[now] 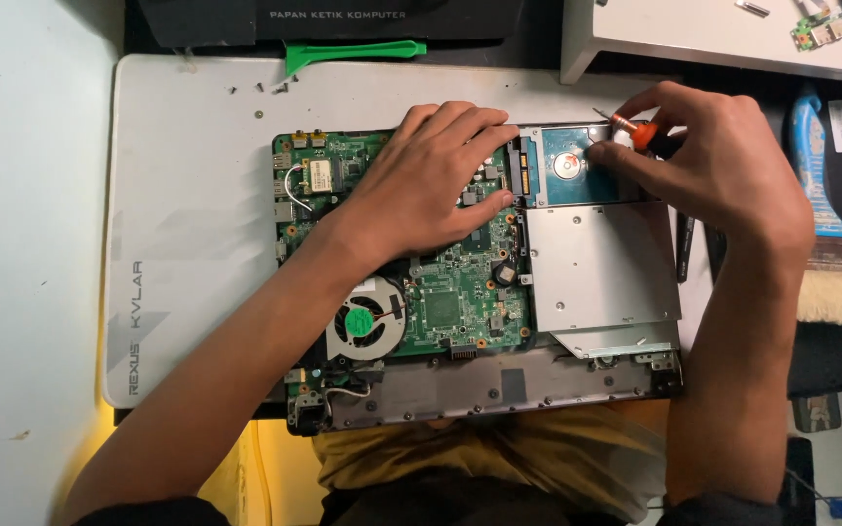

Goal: Reinstalling a hard drive into a laptop and cleaning the internal components with a brush.

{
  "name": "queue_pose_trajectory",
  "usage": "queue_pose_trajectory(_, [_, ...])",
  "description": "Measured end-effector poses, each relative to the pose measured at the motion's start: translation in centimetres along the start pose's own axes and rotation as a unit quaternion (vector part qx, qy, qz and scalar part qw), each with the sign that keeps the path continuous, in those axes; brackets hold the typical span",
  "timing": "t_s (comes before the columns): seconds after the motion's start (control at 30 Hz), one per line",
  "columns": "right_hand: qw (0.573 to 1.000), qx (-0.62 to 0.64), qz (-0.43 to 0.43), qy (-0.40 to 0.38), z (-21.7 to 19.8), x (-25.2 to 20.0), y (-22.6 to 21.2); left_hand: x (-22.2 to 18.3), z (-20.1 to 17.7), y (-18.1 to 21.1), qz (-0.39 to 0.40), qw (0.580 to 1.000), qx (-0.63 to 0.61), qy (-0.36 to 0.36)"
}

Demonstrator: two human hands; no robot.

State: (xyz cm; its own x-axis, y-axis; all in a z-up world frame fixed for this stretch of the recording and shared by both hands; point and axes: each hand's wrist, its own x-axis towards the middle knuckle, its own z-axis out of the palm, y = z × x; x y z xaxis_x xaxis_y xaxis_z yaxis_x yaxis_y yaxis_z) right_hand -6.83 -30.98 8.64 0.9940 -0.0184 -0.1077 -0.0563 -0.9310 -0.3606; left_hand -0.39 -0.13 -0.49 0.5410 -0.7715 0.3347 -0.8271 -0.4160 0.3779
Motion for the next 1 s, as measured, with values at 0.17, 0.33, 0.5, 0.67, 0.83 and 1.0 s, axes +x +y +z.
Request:
queue_pose_trajectory(0.17, [0.999,-0.019,-0.022,0.019,0.1,-0.4,-0.7,-0.1,-0.4,0.0,0.004,1.000,-0.005,-0.001])
queue_pose_trajectory(0.33, [0.997,-0.071,-0.015,0.036,0.5,-0.4,0.2,0.2,-0.9,0.5,-0.007,1.000,-0.014,-0.023])
queue_pose_trajectory(0.5, [0.994,-0.105,0.024,0.014,0.2,-0.6,-0.8,0.9,-2.1,0.9,-0.062,0.994,-0.062,-0.064])
queue_pose_trajectory(0.67, [0.993,-0.113,0.024,0.015,0.8,-0.4,0.0,2.7,-2.1,1.5,-0.072,0.990,-0.043,-0.113])
queue_pose_trajectory(0.83, [0.992,-0.118,-0.002,0.040,1.1,-0.3,0.5,4.0,-1.4,1.5,-0.101,0.984,-0.094,-0.115])
queue_pose_trajectory(1.0, [0.996,-0.087,0.009,0.029,1.4,0.1,0.7,5.6,-2.0,1.2,-0.159,0.961,-0.212,-0.078])
